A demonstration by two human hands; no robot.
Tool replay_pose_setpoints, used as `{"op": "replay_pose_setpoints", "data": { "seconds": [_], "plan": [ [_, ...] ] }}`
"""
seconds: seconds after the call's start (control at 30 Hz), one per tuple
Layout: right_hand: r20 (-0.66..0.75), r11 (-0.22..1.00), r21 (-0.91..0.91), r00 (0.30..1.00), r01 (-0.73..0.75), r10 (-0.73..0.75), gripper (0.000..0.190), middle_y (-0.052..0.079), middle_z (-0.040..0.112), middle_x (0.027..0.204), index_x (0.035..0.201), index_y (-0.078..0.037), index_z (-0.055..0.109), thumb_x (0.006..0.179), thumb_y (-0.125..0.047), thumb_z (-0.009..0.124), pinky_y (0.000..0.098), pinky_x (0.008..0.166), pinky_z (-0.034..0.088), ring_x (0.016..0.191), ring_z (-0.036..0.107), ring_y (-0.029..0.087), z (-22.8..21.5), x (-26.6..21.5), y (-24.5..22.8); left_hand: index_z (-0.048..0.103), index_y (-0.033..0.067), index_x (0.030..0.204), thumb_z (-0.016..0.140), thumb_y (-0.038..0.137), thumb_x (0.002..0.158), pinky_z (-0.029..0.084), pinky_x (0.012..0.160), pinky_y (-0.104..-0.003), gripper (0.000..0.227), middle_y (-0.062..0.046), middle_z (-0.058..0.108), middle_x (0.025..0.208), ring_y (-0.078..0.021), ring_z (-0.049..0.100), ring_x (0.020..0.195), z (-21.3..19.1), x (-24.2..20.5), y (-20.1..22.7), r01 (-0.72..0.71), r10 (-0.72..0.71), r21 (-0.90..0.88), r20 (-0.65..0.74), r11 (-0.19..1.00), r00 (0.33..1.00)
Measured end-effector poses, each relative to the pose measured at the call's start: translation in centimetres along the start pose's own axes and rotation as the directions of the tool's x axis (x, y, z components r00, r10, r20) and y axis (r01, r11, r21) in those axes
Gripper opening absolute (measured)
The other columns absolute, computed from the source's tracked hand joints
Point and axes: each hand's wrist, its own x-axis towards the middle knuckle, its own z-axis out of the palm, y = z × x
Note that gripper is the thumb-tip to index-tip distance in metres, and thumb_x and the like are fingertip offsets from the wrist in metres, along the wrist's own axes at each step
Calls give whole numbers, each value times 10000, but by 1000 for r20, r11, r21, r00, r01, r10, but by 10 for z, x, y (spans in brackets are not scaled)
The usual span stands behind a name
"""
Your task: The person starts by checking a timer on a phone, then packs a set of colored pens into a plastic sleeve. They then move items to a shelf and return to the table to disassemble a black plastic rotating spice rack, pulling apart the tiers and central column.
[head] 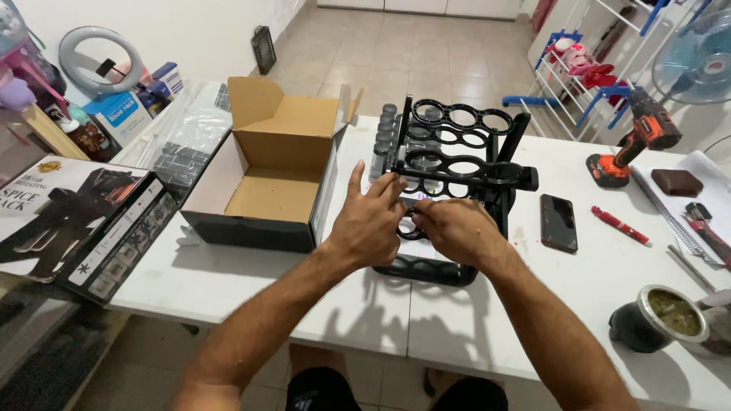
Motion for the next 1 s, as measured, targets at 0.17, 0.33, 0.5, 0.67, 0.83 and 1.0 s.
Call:
{"op": "replay_pose_setpoints", "data": {
  "seconds": [0.17,0.33,0.5,0.67,0.83,1.0],
  "plan": [
    [-51,990,131,998,54,-47,298,142,771,945,1113,-199,670,1005,-442,534,585,826,568,998,720,414,-1,3,12,644,99,797,572,154,675,236,1125,-724,152,-159,611,1198,-331,573,1207,9,-7,-1,-39,50,57,-196,998,979],
    [58,997,63,997,49,-53,382,189,773,1008,1145,-138,679,999,-456,524,588,912,547,1039,719,441,-37,-13,-7,641,108,801,600,201,692,259,1118,-713,150,-134,619,1185,-320,599,1180,5,-6,-5,-4,0,-19,-192,1000,981],
    [-140,983,90,979,163,-149,374,187,745,1137,1184,-88,668,817,-157,683,553,1005,501,1186,661,417,-44,-57,40,583,89,1301,780,291,563,129,1195,-676,790,-164,519,1430,-345,438,1398,-32,-6,1,102,-85,-131,130,986,988],
    [-410,947,-55,857,318,-312,554,89,718,1238,1142,-81,683,620,-178,844,478,1076,445,1307,587,351,-25,-80,72,507,92,1427,902,419,592,173,1223,-634,980,-192,532,1426,-376,491,1368,-34,13,36,47,-20,-211,131,976,991],
    [-425,936,-292,849,199,-313,571,37,707,1119,1075,-180,742,562,-395,870,436,782,515,983,646,304,-9,-69,84,601,103,1225,842,568,630,352,1130,-551,792,-143,631,1202,-327,611,1209,14,50,74,-27,37,-212,43,977,998],
    [-350,976,-209,928,53,-125,271,-3,717,1159,894,-152,763,677,-304,819,462,682,598,880,729,334,-4,-74,88,635,113,1227,568,565,847,495,815,-590,594,-127,723,968,-365,730,911,40,74,69,51,69,-303,373,952,925]
  ]
}}
